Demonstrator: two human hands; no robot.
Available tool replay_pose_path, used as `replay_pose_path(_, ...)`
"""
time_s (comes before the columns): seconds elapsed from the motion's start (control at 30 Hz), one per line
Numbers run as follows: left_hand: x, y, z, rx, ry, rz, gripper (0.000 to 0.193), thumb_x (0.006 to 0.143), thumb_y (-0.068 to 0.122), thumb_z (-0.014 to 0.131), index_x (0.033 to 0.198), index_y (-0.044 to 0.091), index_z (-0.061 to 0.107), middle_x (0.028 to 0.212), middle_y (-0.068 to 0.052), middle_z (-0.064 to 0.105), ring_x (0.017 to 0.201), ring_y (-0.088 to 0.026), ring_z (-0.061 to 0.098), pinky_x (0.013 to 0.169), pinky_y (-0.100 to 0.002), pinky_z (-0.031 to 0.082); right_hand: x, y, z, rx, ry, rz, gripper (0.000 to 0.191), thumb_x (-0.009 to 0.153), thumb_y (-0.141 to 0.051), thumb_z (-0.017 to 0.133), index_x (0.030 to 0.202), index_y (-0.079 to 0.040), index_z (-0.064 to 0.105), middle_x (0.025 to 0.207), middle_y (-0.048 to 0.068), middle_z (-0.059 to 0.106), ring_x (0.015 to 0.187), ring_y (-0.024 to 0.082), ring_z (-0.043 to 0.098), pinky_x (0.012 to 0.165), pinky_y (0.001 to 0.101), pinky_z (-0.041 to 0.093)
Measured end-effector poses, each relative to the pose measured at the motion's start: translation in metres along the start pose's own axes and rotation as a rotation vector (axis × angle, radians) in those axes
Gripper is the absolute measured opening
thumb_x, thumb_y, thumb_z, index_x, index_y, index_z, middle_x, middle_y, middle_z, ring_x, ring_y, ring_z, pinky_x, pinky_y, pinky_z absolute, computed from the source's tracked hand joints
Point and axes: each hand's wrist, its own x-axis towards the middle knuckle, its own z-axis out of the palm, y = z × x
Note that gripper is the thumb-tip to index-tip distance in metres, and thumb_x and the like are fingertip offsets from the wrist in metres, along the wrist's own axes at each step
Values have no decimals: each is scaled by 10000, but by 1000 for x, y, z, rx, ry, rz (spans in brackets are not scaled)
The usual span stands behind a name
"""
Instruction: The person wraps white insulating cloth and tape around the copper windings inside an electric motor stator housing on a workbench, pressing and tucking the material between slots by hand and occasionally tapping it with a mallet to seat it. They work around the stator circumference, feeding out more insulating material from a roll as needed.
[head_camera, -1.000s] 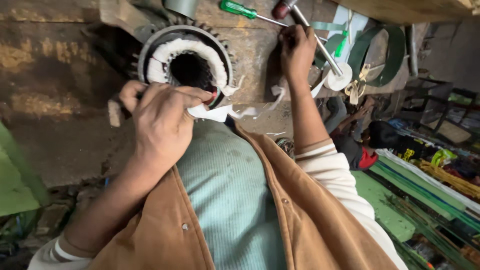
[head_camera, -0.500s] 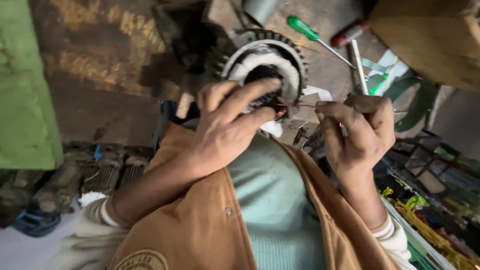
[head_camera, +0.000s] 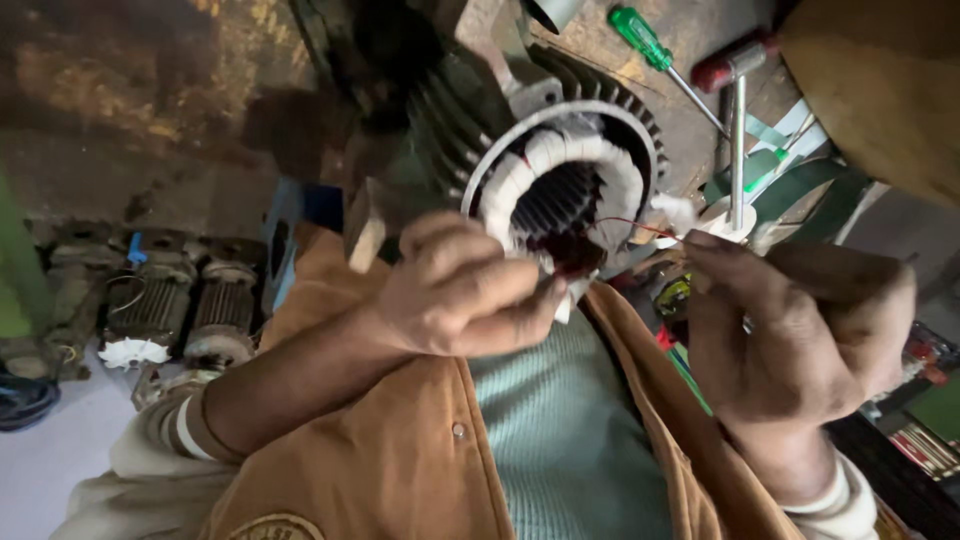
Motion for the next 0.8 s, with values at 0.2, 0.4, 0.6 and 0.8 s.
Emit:
replay_pose_path(0.2, -20, -12, 9, 148, 1, 180, 219, 964, 201, 792, 974, 292, 593, 1044, 110, 510, 1014, -112, 541, 850, -317, 368, 34, -1, 2, 25, -261, -109, 375, 880, 0, 845, 1226, -120, 766, 977, 27, 558, 825, 175, 561, 636, 316, 468)
replay_pose_path(0.4, -22, -13, 13, 177, 43, 201, 234, 937, 156, 771, 968, 288, 580, 1024, 117, 511, 997, -105, 555, 827, -311, 339, 56, -4, 10, 53, -321, -211, 377, 794, 30, 857, 1140, -89, 763, 935, 34, 581, 750, 196, 587, 619, 352, 467)
replay_pose_path(0.6, -18, -13, 6, 179, -7, 181, 209, 979, 158, 754, 979, 277, 582, 1050, 106, 519, 1011, -101, 553, 862, -311, 342, 58, -6, 10, 21, -336, -162, 372, 831, 24, 851, 1169, -104, 763, 954, 35, 566, 774, 192, 575, 652, 351, 466)
replay_pose_path(0.8, -17, -12, 6, 147, -10, 167, 224, 986, 157, 754, 970, 280, 568, 1035, 110, 516, 992, -91, 553, 869, -313, 333, 60, -7, 9, 43, -406, -158, 342, 798, -35, 862, 1120, -114, 776, 877, 20, 562, 691, 182, 575, 594, 347, 465)
